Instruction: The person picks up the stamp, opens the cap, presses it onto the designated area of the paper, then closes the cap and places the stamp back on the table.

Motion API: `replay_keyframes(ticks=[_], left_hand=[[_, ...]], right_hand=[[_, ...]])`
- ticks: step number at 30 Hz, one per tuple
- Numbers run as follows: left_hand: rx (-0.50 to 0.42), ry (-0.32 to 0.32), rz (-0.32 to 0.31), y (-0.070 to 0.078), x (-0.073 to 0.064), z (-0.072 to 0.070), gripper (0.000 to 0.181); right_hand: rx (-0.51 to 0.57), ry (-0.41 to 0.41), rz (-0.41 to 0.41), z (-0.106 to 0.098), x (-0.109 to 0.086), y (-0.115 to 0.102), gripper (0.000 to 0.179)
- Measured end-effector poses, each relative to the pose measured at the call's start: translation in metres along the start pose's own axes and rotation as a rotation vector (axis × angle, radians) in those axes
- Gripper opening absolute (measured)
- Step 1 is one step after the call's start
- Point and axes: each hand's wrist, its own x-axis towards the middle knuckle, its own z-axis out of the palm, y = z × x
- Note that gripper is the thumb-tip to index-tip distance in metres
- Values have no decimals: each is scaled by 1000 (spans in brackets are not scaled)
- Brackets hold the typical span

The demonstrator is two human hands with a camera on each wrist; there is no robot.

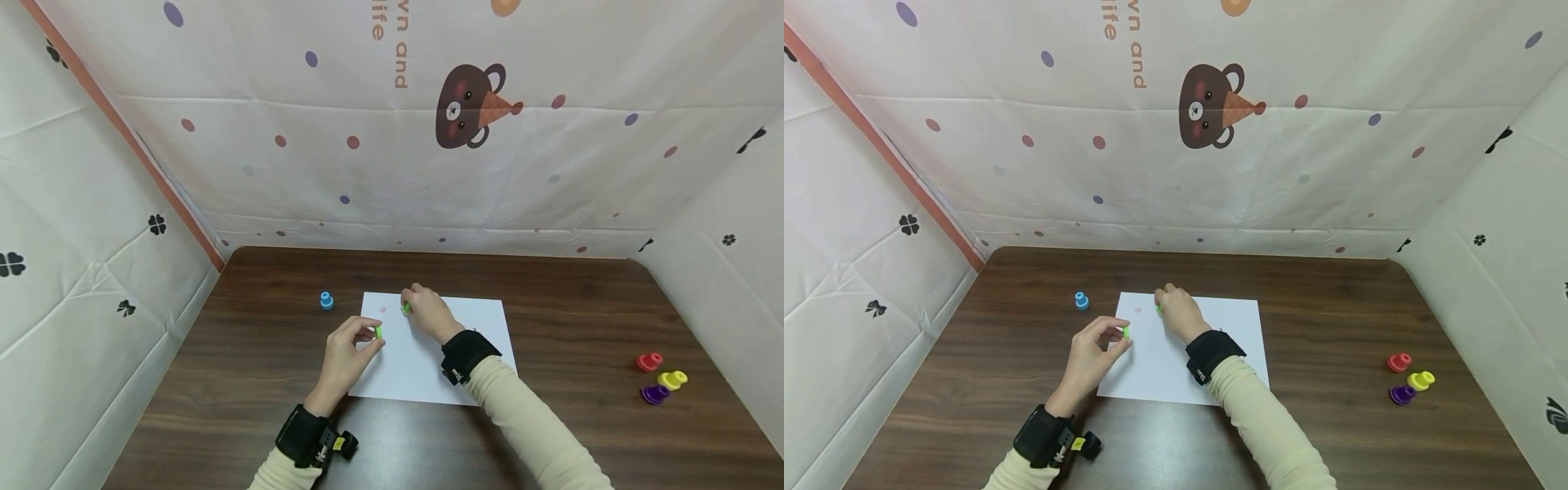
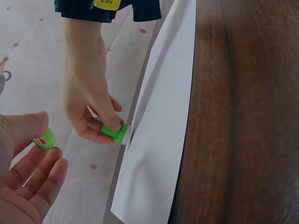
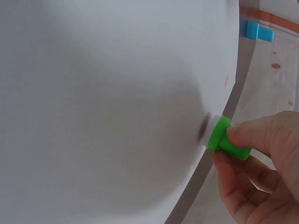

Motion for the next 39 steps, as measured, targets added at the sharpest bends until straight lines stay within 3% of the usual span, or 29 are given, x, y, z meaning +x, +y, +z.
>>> replay_keyframes(ticks=[14,29,39], left_hand=[[7,1,-5,2,0,1,24],[2,-2,10,2,-1,3,25],[4,-6,-3,1,-2,5,26]], right_hand=[[-107,39,-51,8,4,-2,15],[-140,71,-42,8,6,-7,13],[-166,47,-26,9,8,-8,14]])
